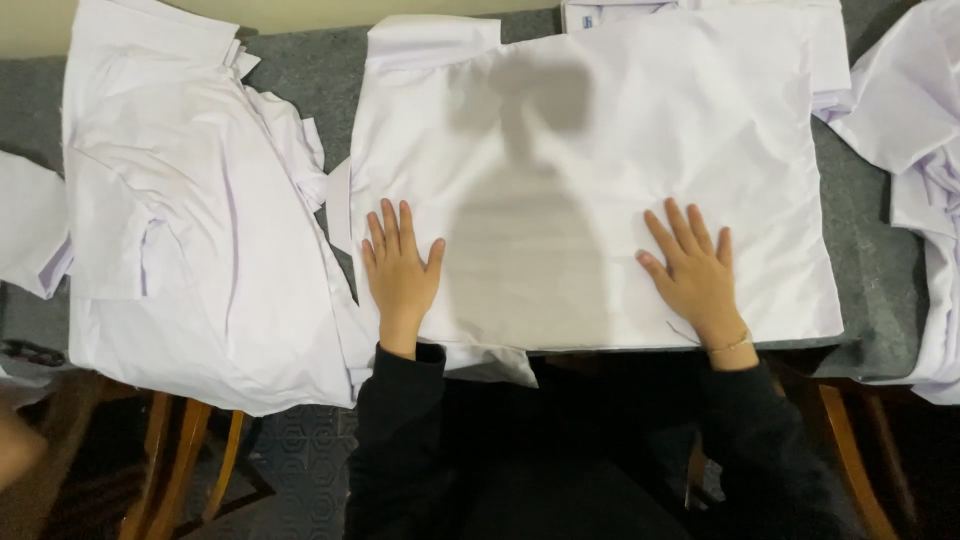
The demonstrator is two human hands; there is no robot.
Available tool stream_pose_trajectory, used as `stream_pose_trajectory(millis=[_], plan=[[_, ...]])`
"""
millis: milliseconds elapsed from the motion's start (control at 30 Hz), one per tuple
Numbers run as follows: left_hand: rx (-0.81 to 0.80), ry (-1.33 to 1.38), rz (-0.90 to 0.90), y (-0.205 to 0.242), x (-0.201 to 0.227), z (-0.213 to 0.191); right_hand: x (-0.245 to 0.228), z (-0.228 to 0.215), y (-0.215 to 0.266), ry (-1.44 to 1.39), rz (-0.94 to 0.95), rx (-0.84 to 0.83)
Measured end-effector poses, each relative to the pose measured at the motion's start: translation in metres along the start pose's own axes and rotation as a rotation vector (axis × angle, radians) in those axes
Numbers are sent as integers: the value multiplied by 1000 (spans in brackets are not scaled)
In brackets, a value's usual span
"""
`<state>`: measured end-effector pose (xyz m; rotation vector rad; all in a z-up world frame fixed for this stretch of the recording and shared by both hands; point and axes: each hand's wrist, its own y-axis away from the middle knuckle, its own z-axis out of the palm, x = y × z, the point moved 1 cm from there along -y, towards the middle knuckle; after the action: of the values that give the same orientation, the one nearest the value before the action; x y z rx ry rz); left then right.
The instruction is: A person is smoothing and folding a white collared shirt on a work table in a factory setting.
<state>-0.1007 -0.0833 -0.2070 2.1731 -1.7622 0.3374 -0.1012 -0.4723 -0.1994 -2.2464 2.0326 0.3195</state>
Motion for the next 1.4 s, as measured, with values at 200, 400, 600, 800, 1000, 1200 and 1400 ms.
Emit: stream_pose_trajectory(millis=[200, 400, 600, 800, 1000, 1200, 1400], plan=[[53, 34, -25, -9, -13, 14, 41, 1, -8, 161, 177, -166], [367, 117, 148, 7, -25, 6, -35, -34, -57, 357, -78, -148], [256, -25, 88, 4, -27, 22, -225, -9, -148, 175, -1027, 149], [187, -11, 39, 11, -18, -1, -277, 61, -264, 126, -975, -127], [237, -18, 51, 7, -23, 8, -273, 77, -274, 87, -940, -59], [181, -32, 30, 8, -22, 4, -279, 81, -295, 186, -863, -57], [148, -1, 21, 7, -22, 3, -298, 70, -306, 175, -688, -150]])
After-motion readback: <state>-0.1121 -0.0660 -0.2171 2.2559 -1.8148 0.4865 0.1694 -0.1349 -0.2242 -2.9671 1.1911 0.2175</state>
